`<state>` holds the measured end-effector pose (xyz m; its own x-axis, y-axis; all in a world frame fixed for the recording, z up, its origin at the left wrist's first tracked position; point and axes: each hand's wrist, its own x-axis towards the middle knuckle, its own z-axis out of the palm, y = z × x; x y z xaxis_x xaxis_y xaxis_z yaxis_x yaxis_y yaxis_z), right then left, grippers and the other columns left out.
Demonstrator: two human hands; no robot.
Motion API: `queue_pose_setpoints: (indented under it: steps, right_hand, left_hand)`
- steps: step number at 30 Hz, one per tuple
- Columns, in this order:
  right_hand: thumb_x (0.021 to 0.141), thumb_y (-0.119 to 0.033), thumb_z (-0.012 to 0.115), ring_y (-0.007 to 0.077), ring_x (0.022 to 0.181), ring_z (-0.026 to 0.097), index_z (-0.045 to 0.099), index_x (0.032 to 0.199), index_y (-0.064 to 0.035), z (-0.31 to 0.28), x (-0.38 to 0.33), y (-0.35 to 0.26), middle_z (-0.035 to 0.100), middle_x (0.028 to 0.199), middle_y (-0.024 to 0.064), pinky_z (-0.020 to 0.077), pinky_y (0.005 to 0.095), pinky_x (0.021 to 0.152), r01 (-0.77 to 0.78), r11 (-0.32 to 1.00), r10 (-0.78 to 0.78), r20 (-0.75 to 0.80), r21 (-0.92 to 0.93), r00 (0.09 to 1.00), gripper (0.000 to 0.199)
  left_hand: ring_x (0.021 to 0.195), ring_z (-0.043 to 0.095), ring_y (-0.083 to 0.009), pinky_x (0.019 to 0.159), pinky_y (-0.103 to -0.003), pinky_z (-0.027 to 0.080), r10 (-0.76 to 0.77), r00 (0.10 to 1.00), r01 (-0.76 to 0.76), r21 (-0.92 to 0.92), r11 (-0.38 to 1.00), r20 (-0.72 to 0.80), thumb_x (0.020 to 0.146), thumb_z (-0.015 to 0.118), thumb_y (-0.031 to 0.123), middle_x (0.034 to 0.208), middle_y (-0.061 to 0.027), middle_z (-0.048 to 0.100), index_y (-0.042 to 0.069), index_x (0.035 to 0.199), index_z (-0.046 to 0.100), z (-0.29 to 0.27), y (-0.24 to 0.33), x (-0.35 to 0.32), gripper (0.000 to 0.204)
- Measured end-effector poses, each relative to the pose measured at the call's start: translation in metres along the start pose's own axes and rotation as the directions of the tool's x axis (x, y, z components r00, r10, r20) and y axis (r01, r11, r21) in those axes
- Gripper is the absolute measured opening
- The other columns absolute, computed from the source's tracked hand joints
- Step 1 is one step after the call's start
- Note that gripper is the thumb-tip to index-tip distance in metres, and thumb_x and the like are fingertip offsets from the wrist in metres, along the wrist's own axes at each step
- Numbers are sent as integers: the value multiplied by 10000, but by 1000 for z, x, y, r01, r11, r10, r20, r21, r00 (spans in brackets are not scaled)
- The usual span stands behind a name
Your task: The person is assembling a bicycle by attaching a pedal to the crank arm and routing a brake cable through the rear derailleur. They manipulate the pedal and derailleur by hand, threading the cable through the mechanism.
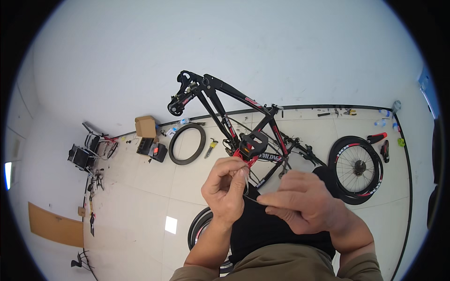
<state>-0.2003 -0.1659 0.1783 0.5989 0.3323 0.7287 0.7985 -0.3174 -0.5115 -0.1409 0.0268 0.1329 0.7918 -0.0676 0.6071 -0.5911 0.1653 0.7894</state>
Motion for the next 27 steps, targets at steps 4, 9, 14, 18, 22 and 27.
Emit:
queue_pose_setpoints:
  steps: [4,9,14,18,22,27]
  right_hand:
    - [823,-166,802,216,646,566,710,1029,-78,18,-22,7,530,697,26,453,351,605,-9,999,7,75,31,997,243]
    - [824,-172,798,222,652,568,704,1030,-69,14,-33,10,539,703,34,451,351,620,-43,997,40,49,59,998,248]
    - [824,-190,779,229,644,519,687,987,-68,11,-29,3,520,690,38,411,360,637,-73,995,67,96,63,993,224]
    - [814,-189,794,204,615,500,715,998,-84,17,-36,7,509,673,12,379,351,607,-76,991,58,159,107,986,226]
    - [831,-216,785,200,611,518,732,1038,-94,21,-38,7,536,678,6,381,341,599,-123,992,115,193,29,974,246]
    - [854,-231,750,215,654,553,692,1032,-87,26,-42,4,551,689,23,411,359,636,-195,979,202,265,-51,943,236]
  left_hand:
    - [767,603,-158,645,-289,533,-63,998,63,21,998,-11,936,644,-40,983,-159,619,-38,1033,612,-13,-2,-14,102]
    - [818,591,-116,692,-229,475,-72,997,73,148,986,-12,869,680,-136,1021,-129,625,-53,1007,680,-19,7,-21,161]
    - [815,596,-119,673,-218,476,-163,987,160,231,960,-6,833,723,-135,988,-107,636,-43,985,705,-24,14,-35,178]
    - [781,606,-134,659,-243,508,-29,995,-21,496,868,93,831,720,-149,950,-111,633,-42,975,715,-17,14,-45,179]
    - [718,625,-152,631,-250,507,43,999,-43,496,867,10,798,749,-148,938,-143,661,-25,980,654,-26,3,-53,239]
    - [790,637,-165,703,-271,530,90,995,-98,583,807,43,808,719,-177,951,-141,666,-52,935,651,-23,0,-50,190]
